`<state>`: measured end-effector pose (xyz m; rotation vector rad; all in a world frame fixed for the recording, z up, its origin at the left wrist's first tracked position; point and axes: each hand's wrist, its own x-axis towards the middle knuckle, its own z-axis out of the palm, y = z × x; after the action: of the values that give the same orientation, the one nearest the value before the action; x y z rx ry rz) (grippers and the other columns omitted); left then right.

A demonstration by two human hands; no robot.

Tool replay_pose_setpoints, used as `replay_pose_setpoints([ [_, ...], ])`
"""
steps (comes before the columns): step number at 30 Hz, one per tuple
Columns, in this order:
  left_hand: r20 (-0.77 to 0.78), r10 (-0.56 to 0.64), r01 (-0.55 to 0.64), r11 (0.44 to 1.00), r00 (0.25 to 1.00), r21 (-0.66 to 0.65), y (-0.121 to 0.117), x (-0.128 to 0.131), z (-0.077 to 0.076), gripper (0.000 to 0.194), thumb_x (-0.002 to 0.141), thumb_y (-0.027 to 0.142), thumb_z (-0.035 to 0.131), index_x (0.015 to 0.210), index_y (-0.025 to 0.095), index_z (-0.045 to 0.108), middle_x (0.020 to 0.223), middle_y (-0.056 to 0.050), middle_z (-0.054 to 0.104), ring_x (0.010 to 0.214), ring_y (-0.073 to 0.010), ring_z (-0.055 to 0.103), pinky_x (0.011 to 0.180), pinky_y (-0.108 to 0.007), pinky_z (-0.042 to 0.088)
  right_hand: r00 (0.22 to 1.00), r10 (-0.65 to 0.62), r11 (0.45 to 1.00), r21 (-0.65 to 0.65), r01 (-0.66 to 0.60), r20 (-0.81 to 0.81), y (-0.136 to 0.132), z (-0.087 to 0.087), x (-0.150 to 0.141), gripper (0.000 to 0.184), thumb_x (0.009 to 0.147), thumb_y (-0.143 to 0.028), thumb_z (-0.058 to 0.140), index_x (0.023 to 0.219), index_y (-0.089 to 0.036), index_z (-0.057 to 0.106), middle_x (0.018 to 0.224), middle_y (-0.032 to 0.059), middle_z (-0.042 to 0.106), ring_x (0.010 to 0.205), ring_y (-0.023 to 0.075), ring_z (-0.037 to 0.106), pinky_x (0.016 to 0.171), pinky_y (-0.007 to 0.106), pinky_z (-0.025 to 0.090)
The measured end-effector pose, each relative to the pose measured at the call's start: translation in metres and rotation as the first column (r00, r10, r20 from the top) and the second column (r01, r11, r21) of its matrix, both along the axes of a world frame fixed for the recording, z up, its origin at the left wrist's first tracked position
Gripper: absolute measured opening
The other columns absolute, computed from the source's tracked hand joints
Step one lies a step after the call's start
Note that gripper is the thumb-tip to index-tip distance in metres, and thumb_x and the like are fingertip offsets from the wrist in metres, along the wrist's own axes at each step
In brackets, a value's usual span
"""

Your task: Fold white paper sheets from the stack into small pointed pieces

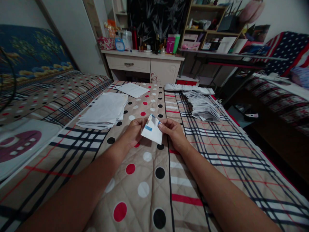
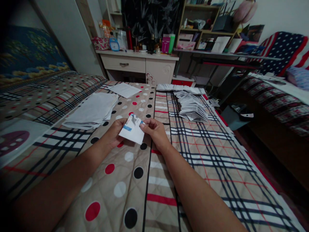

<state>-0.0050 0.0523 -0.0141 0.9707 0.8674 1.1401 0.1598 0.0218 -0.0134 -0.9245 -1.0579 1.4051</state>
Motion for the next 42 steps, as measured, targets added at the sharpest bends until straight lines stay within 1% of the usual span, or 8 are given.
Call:
replay_pose_setpoints([
  [3,0.001,0.044,-0.044,0.997,0.999,-0.071,0.004,-0.002,-0.002,0.015,0.056,0.021,0.073,0.068,0.018,0.066,0.063,0.001,0.066,0.055,-0.0138,0.061,0.058,-0.028,0.049,0.994,-0.111,0.993,0.026,0.111,0.0,-0.001,0.001,0.0,0.029,0.063,-0.037,0.083,0.071,-0.018,0.062,0.067,-0.0012,0.063,0.059,0.0117,0.054,0.057,0.024,0.042],
  [9,0.107,0.065,-0.068,0.997,0.992,0.025,0.004,-0.004,0.003,0.019,0.069,0.028,0.071,0.084,0.017,0.07,0.084,-0.004,0.072,0.075,-0.016,0.066,0.069,-0.028,0.053,0.964,-0.254,0.963,0.114,0.244,0.079,0.001,0.002,0.002,0.025,0.066,-0.033,0.08,0.069,-0.018,0.06,0.061,-0.0042,0.056,0.052,0.0088,0.046,0.052,0.023,0.035],
  [17,-0.106,-0.01,0.018,0.997,0.994,0.074,0.002,0.002,-0.006,0.037,0.062,0.042,0.081,0.085,0.014,0.073,0.08,-0.005,0.071,0.068,-0.0148,0.061,0.064,-0.026,0.048,0.937,-0.265,0.948,0.24,0.209,0.228,0.003,-0.002,0.002,0.021,0.07,-0.033,0.075,0.063,-0.018,0.064,0.081,0.0032,0.065,0.076,0.0154,0.057,0.07,0.027,0.043],
  [20,-0.24,0.006,0.035,0.986,0.971,0.166,0.0,0.002,-0.005,0.037,0.071,0.045,0.074,0.091,0.014,0.073,0.087,-0.007,0.072,0.075,-0.0181,0.064,0.068,-0.029,0.05,0.929,-0.28,0.949,0.219,0.229,0.243,0.004,-0.003,0.003,0.02,0.07,-0.034,0.075,0.064,-0.018,0.066,0.075,0.0022,0.064,0.07,0.0146,0.056,0.067,0.027,0.042],
  [22,-0.355,0.096,0.037,0.937,0.93,0.349,-0.003,0.002,-0.002,0.038,0.072,0.042,0.073,0.1,0.015,0.071,0.103,-0.01,0.07,0.09,-0.0217,0.065,0.075,-0.032,0.052,0.933,-0.291,0.95,0.175,0.257,0.21,0.005,-0.003,0.004,0.02,0.069,-0.036,0.075,0.064,-0.018,0.067,0.066,0.0001,0.062,0.062,0.0128,0.052,0.06,0.025,0.04],
  [26,-0.524,0.303,0.16,0.73,0.796,0.665,-0.009,0.004,0.003,0.05,0.064,0.023,0.08,0.112,0.017,0.066,0.121,-0.011,0.063,0.115,-0.026,0.058,0.1,-0.041,0.046,0.95,-0.292,0.954,0.109,0.28,0.112,0.004,-0.002,0.005,0.021,0.067,-0.036,0.076,0.063,-0.018,0.066,0.06,-0.0024,0.06,0.054,0.0106,0.048,0.054,0.024,0.036],
  [35,-0.573,0.313,0.181,0.743,0.757,0.645,-0.009,0.006,-0.003,0.04,0.077,0.014,0.066,0.117,0.015,0.064,0.117,-0.011,0.069,0.106,-0.0222,0.065,0.096,-0.037,0.051,0.973,-0.215,0.975,0.072,0.21,0.079,0.001,0.002,0.003,0.019,0.065,-0.034,0.079,0.065,-0.018,0.07,0.059,-0.0015,0.063,0.052,0.01,0.05,0.052,0.023,0.038],
  [42,-0.541,0.566,0.189,0.562,0.623,0.805,-0.012,0.005,0.002,0.029,0.082,0.012,0.06,0.11,0.013,0.066,0.107,-0.011,0.07,0.1,-0.0204,0.065,0.09,-0.034,0.053,0.975,-0.208,0.976,0.08,0.201,0.084,0.002,0.001,0.002,0.02,0.064,-0.035,0.079,0.063,-0.018,0.068,0.059,-0.0018,0.061,0.053,0.01,0.049,0.054,0.024,0.04],
])
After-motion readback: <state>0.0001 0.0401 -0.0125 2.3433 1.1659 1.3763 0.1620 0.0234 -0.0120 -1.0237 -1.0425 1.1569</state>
